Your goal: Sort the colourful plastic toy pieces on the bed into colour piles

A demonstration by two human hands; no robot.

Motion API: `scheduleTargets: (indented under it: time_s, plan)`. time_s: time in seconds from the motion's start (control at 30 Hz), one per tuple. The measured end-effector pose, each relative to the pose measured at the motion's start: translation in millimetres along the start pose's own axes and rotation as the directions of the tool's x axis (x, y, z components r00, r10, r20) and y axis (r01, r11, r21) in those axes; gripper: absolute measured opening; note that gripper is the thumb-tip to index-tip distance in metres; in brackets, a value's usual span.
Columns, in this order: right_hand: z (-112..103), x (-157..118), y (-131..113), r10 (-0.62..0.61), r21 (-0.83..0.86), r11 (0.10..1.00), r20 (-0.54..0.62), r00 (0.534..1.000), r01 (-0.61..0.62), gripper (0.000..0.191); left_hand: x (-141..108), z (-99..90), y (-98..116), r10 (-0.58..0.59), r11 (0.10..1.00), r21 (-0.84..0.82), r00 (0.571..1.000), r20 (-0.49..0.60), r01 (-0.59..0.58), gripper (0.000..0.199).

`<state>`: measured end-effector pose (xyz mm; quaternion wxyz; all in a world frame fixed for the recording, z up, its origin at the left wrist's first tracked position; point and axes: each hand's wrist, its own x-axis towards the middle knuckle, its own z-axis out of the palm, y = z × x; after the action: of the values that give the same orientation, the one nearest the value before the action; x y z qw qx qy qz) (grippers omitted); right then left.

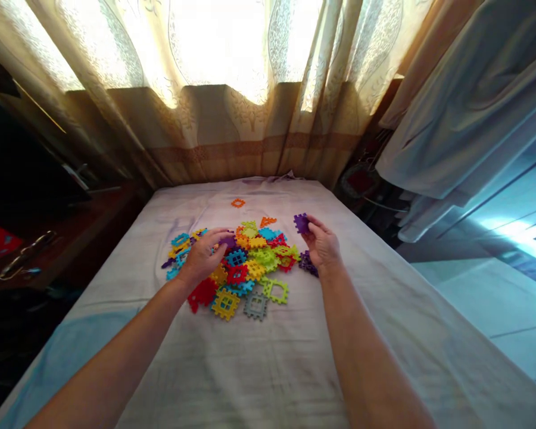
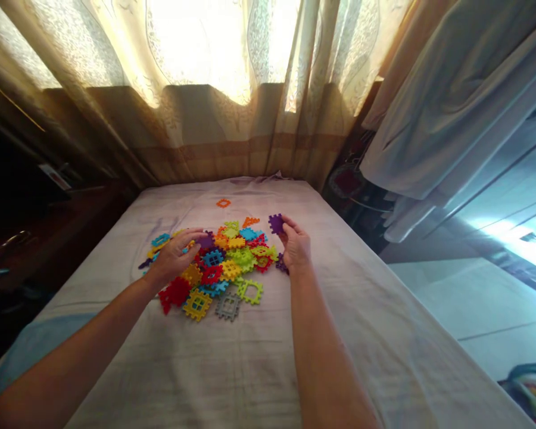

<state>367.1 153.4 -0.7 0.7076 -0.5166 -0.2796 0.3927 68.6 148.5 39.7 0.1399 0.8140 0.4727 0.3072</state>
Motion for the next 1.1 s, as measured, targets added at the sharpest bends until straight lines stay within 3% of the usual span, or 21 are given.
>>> scheduleTargets:
  time_s: [0.1,0.2,0.3,0.4,0.5,0.63,0.8,0.9,1.1]
  plan:
    - [-42,-8,-5,-0.188,-0.278,0.947,-0.07,0.98,0.162,0.048,-37,-3.5,2,-0.05,0.999,-0.008,0.996,-0.078,0.049,0.035]
    - [-76,-23,-2,-0.383,-0.605,0.75,-0.066,0.921,0.268,0.052,-78,-6.8,-4,-0.166,0.986,-0.012,0.958,-0.235,0.167,0.033]
    - [-91,-35,10,-0.475,-0.797,0.534,-0.005,0.88,0.283,0.042,-113,-4.0,-17,-0.217,0.973,-0.006,0.901,-0.375,0.231,0.031]
    - [-91,-38,22,-0.488,-0.862,0.408,0.072,0.87,0.3,0.035,-132,3.4,-30,-0.252,0.962,-0.033,0.835,-0.489,0.271,0.031]
    - [-89,-37,29,-0.426,-0.852,0.332,0.248,0.87,0.405,0.034,-136,9.0,-37,-0.368,0.925,-0.118,0.771,-0.519,0.362,0.036]
    - [-86,-40,30,-0.354,-0.824,0.224,0.429,0.831,0.521,0.039,-131,10.8,-40,-0.457,0.888,-0.21,0.744,-0.487,0.408,0.039]
    - [-78,-48,30,-0.267,-0.873,0.059,0.453,0.85,0.484,0.043,-130,11.8,-43,-0.551,0.832,-0.354,0.709,-0.44,0.427,0.041]
    - [-76,-48,32,-0.204,-0.884,0.036,0.45,0.869,0.466,0.038,-129,12.4,-45,-0.587,0.802,-0.42,0.692,-0.42,0.425,0.041]
    - [-80,-40,37,-0.292,-0.935,0.04,0.326,0.899,0.352,0.039,-128,10.7,-42,-0.58,0.804,-0.433,0.701,-0.415,0.408,0.036]
